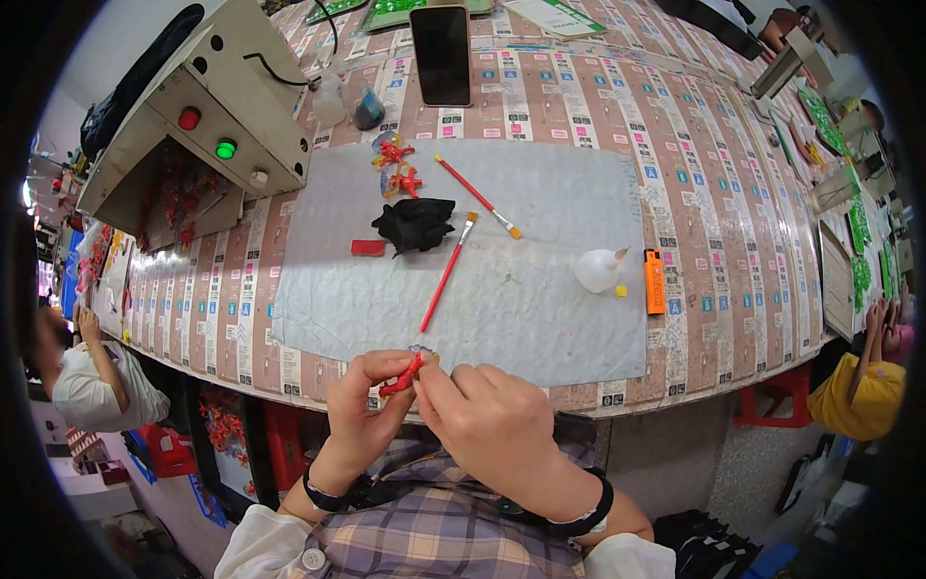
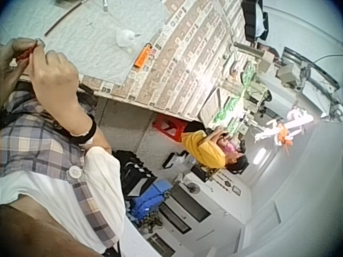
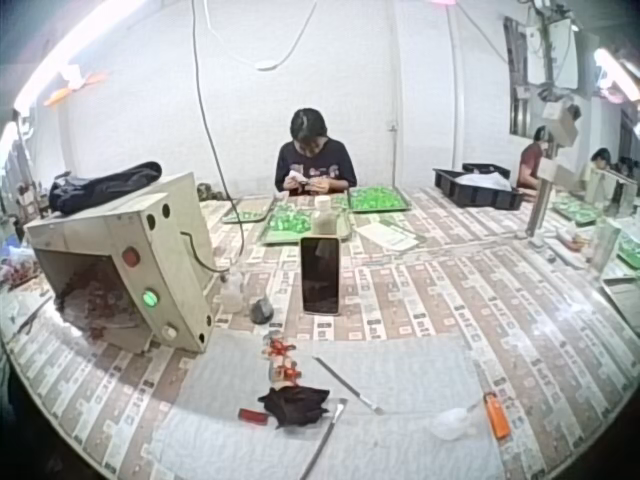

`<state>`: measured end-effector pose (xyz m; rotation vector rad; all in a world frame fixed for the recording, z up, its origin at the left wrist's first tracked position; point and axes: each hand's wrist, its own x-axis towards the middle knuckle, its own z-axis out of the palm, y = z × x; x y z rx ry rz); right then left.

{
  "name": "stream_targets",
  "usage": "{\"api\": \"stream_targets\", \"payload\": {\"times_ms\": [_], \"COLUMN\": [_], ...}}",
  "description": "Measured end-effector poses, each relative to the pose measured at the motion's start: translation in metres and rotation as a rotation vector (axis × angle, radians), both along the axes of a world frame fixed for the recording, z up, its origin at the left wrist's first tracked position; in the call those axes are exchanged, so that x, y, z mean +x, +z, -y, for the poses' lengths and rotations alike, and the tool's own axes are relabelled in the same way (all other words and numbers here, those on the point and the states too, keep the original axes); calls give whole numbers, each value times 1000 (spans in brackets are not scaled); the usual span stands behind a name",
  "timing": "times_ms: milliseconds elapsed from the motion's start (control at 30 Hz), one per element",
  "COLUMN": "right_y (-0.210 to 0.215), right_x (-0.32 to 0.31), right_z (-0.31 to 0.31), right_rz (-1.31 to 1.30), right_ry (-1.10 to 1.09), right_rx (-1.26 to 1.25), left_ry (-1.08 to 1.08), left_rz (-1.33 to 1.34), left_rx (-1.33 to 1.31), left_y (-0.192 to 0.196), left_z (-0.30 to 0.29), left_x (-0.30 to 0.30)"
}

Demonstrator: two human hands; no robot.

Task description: Assemble a small red and yellow plastic decorative product using liquid adhesive and a brush tool.

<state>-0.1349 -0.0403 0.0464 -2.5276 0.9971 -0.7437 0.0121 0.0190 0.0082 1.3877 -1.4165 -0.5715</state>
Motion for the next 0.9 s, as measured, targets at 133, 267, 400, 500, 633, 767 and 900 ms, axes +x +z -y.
{"api": "stream_targets", "payload": {"times_ms": [133, 267, 400, 500, 633, 767, 900], "right_y": [2, -1, -5, -3, -2, -2, -2], "right_x": [-1, -1, -2, -2, -2, 0, -2], "right_z": [1, 0, 2, 1, 1, 0, 1], "right_rz": [-13, -1, -15, -9, 0, 3, 1], "right_ry": [14, -12, 2, 13, 3, -9, 9], "right_rx": [-7, 3, -44, -22, 10, 32, 34], "left_ry": [-8, -11, -9, -11, -35, -6, -16], "left_rz": [-3, -3, 11, 13, 18, 17, 14], "left_rx": [0, -7, -1, 2, 22, 10, 6], "left_y": [2, -2, -1, 0, 0, -1, 1], "left_z": [0, 1, 0, 1, 0, 1, 1], "left_x": [0, -1, 0, 0, 0, 0, 0]}}
